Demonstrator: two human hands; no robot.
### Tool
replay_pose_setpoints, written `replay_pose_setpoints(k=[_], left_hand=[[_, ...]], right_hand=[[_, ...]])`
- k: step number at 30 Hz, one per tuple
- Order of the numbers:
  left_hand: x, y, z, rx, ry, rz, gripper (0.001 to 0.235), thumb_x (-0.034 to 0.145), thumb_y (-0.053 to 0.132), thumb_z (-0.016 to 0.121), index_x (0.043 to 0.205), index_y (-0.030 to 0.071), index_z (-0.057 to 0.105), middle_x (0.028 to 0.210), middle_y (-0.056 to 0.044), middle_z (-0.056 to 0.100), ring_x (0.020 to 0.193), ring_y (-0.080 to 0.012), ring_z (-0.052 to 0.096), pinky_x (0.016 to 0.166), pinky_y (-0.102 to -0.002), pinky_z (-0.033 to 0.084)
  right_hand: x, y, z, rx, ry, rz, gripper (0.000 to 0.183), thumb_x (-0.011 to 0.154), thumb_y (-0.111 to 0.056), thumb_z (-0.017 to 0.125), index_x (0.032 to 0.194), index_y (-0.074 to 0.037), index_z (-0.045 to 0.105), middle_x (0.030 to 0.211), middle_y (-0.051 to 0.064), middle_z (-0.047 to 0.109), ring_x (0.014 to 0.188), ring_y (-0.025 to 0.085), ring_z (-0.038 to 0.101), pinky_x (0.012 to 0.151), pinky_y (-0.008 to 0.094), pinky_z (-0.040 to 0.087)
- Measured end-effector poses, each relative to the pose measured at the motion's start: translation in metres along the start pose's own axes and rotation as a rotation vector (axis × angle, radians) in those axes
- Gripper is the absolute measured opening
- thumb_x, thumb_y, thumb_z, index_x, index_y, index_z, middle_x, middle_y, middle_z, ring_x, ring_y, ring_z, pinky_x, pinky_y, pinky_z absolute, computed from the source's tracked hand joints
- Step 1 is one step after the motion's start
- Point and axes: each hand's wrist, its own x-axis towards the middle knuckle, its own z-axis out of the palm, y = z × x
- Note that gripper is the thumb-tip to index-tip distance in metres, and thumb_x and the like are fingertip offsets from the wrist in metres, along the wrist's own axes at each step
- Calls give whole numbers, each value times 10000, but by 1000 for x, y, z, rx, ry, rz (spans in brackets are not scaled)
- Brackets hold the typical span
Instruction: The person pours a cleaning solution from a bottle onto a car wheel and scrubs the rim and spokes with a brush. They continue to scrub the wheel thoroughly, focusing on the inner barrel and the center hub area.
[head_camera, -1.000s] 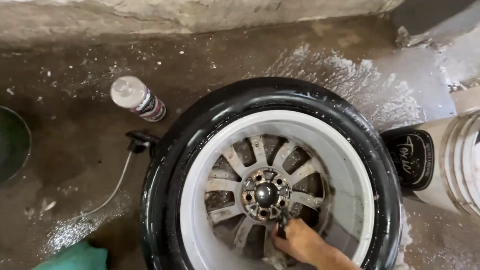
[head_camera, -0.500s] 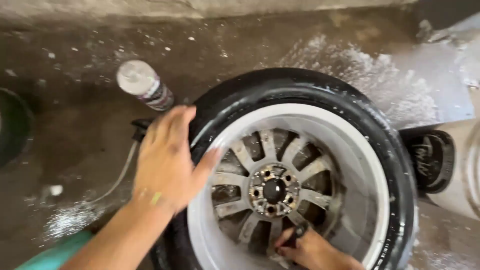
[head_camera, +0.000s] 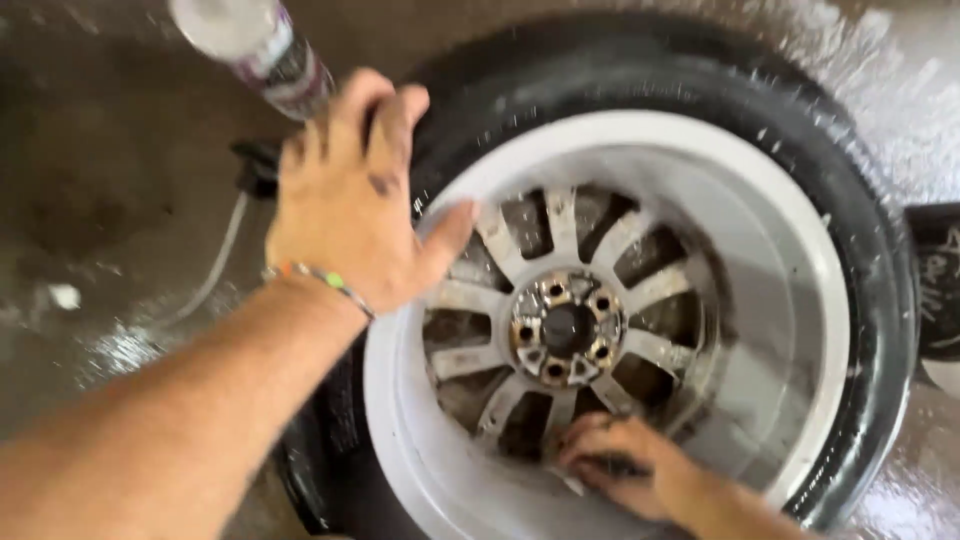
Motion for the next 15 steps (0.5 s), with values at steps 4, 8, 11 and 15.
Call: replay_pose_setpoints(k=[4, 8, 11, 15], left_hand=[[-2, 0, 4, -44, 40, 1, 901, 900, 620, 805, 1529, 22, 562, 1359, -136, 443, 1164, -367, 588, 957, -587, 530], [-8, -6, 16, 50, 45, 17, 871, 1009, 763, 704, 1500, 53, 586, 1345, -235, 596, 1210, -459, 582, 1018, -616, 479], [-6, -6, 21, 67, 50, 17, 904, 1030, 814, 649, 1497, 41, 617, 1350, -266, 651, 1216, -493, 594, 1053, -635, 445], [-7, -10, 20, 61, 21, 24, 810, 1055, 823, 635, 1334, 63, 656, 1235, -175, 703, 1105, -452, 646, 928, -618, 488]], right_hand=[[-10, 29, -11, -444, -12, -51, 157, 965, -71, 758, 1077, -160, 824, 1257, 77, 760, 1092, 235, 815, 1028, 362, 609], [-6, 24, -4, -228, -211, 165, 371, 821, -4, 698, 1138, -142, 834, 1182, 60, 783, 1028, 195, 818, 907, 321, 640], [3, 3, 0, -246, -78, 57, 182, 961, -55, 752, 1130, -97, 804, 1093, 65, 823, 961, 189, 837, 853, 304, 692], [33, -28, 7, -465, -381, 995, 214, 1033, -283, 702, 1213, -332, 808, 1197, -100, 853, 1082, 49, 878, 982, 145, 767]])
